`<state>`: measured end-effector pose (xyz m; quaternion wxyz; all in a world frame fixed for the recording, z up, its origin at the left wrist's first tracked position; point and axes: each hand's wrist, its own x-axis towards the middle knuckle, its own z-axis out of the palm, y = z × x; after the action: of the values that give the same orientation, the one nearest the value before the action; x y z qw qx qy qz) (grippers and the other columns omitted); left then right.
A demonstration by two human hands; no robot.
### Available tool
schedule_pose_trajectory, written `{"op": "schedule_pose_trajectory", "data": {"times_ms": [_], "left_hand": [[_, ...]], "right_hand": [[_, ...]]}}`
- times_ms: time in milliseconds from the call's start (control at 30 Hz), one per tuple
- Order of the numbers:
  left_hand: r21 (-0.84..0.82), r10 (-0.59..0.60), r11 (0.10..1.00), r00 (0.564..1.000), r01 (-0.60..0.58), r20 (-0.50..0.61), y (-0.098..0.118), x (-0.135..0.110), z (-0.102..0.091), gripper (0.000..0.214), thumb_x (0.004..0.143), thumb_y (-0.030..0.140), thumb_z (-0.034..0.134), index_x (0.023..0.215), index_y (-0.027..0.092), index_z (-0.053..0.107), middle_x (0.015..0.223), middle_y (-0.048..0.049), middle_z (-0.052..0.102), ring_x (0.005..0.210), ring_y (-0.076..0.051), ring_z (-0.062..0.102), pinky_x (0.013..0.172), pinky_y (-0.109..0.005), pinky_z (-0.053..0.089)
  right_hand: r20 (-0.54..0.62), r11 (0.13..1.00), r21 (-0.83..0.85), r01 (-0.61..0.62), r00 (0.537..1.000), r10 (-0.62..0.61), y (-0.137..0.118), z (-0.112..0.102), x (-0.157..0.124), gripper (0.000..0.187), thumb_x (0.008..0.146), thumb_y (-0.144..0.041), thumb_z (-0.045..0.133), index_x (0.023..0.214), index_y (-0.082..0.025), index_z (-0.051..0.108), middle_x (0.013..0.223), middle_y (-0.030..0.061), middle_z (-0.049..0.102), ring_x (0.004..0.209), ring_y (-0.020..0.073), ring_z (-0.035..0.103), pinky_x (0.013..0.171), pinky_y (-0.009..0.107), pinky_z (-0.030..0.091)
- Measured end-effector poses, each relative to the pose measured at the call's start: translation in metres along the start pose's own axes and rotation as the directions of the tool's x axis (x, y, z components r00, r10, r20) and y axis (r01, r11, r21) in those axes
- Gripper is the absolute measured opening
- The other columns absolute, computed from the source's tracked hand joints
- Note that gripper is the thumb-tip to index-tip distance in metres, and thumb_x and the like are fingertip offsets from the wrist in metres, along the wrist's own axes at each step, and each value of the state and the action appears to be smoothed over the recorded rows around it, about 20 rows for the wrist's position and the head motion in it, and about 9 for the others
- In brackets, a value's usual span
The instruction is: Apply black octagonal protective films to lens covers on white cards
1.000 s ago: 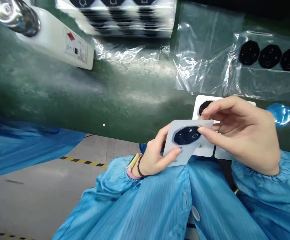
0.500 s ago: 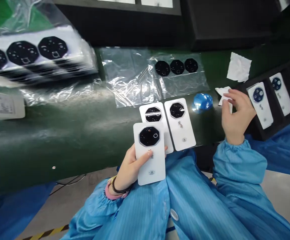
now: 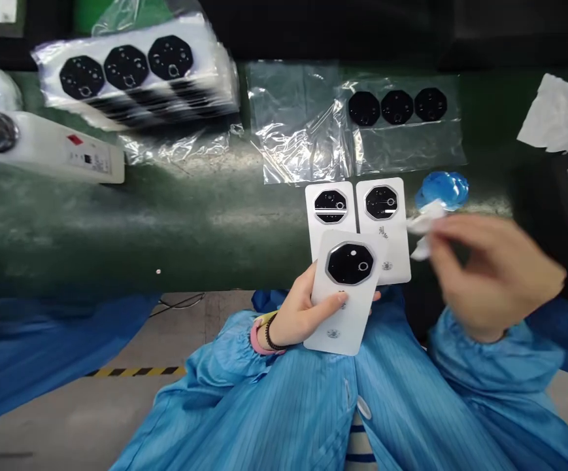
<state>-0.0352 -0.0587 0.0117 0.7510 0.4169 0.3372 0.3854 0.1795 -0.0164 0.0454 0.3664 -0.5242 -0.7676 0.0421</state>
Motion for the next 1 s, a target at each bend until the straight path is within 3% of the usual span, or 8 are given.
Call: {"op": "schedule_pose_trajectory", "data": {"times_ms": [67,133,233,333,467,567,767,1000], "left_hand": [[0.117,0.072,0.991,0.996,-0.066,-0.044,0.0,0.0,0.001,0.029,0.092,0.038,0.055,0.115,0.022,0.048,0.095,-0.0064,0.072,0.071,-0.019,0.072,0.056,-0.026,0.059],[0.257,0.138,0.96,0.987,-0.112,-0.082,0.0,-0.001,0.001,0.027,0.091,0.036,0.057,0.112,0.02,0.052,0.089,-0.004,0.071,0.069,-0.016,0.069,0.058,-0.023,0.056],[0.407,0.178,0.903,0.982,-0.136,-0.065,-0.001,-0.004,0.001,0.023,0.09,0.026,0.056,0.111,0.019,0.053,0.08,-0.0001,0.068,0.063,-0.012,0.063,0.058,-0.02,0.052],[0.471,0.219,0.866,0.974,-0.165,-0.061,-0.002,-0.005,0.001,0.022,0.088,0.02,0.055,0.11,0.018,0.055,0.082,-0.0013,0.067,0.07,-0.014,0.063,0.066,-0.022,0.052],[0.428,0.26,0.877,0.965,-0.219,-0.039,-0.002,-0.004,0.002,0.018,0.088,0.02,0.052,0.105,0.018,0.056,0.092,-0.0044,0.066,0.085,-0.018,0.065,0.079,-0.026,0.052],[0.416,0.214,0.89,0.977,-0.185,-0.024,-0.002,-0.005,0.003,0.024,0.086,0.017,0.055,0.11,0.019,0.055,0.089,-0.0021,0.067,0.079,-0.016,0.065,0.073,-0.024,0.053],[0.331,0.1,0.94,0.994,-0.079,-0.047,-0.002,-0.009,0.005,0.026,0.086,0.025,0.06,0.111,0.019,0.056,0.088,-0.0015,0.067,0.073,-0.016,0.063,0.066,-0.024,0.052],[0.223,0.096,0.972,0.992,-0.077,-0.077,-0.002,-0.006,0.005,0.024,0.083,0.02,0.063,0.106,0.021,0.059,0.097,-0.0011,0.068,0.091,-0.018,0.065,0.084,-0.027,0.053]], "right_hand": [[0.097,0.988,0.071,0.135,0.985,-0.142,-0.03,0.004,-0.006,0.029,0.079,-0.004,0.065,0.101,-0.024,0.067,0.093,0.0048,0.073,0.083,0.0207,0.07,0.071,0.033,0.06],[0.085,0.981,0.057,0.187,0.978,-0.192,-0.046,0.01,-0.009,0.027,0.079,0.0,0.065,0.098,-0.018,0.068,0.091,0.0085,0.074,0.083,0.0219,0.07,0.071,0.033,0.061],[0.047,0.984,0.015,0.179,0.983,-0.179,-0.056,0.021,-0.012,0.021,0.078,0.003,0.063,0.095,-0.008,0.069,0.087,0.0158,0.073,0.084,0.0246,0.07,0.074,0.035,0.061],[0.064,0.962,0.087,0.26,0.962,-0.266,-0.061,0.029,-0.02,0.015,0.082,0.001,0.059,0.093,-0.002,0.069,0.087,0.0184,0.073,0.086,0.026,0.07,0.077,0.035,0.062],[0.095,0.905,0.228,0.36,0.916,-0.389,-0.061,0.027,-0.031,0.015,0.087,-0.003,0.054,0.088,-0.005,0.069,0.083,0.0129,0.074,0.083,0.0222,0.069,0.075,0.03,0.063],[0.142,0.939,0.163,0.304,0.934,-0.327,-0.053,0.018,-0.025,0.016,0.086,-0.002,0.055,0.092,-0.005,0.069,0.086,0.014,0.074,0.088,0.0223,0.069,0.076,0.031,0.062],[0.101,0.969,-0.003,0.245,0.965,-0.244,-0.046,0.015,-0.011,0.026,0.081,0.003,0.058,0.096,-0.016,0.068,0.087,0.0091,0.074,0.081,0.0208,0.07,0.07,0.032,0.062],[0.219,0.934,0.144,0.327,0.91,-0.353,-0.047,0.009,-0.035,0.017,0.084,0.001,0.057,0.094,-0.008,0.068,0.084,0.0111,0.074,0.087,0.0209,0.069,0.073,0.029,0.061]]}}
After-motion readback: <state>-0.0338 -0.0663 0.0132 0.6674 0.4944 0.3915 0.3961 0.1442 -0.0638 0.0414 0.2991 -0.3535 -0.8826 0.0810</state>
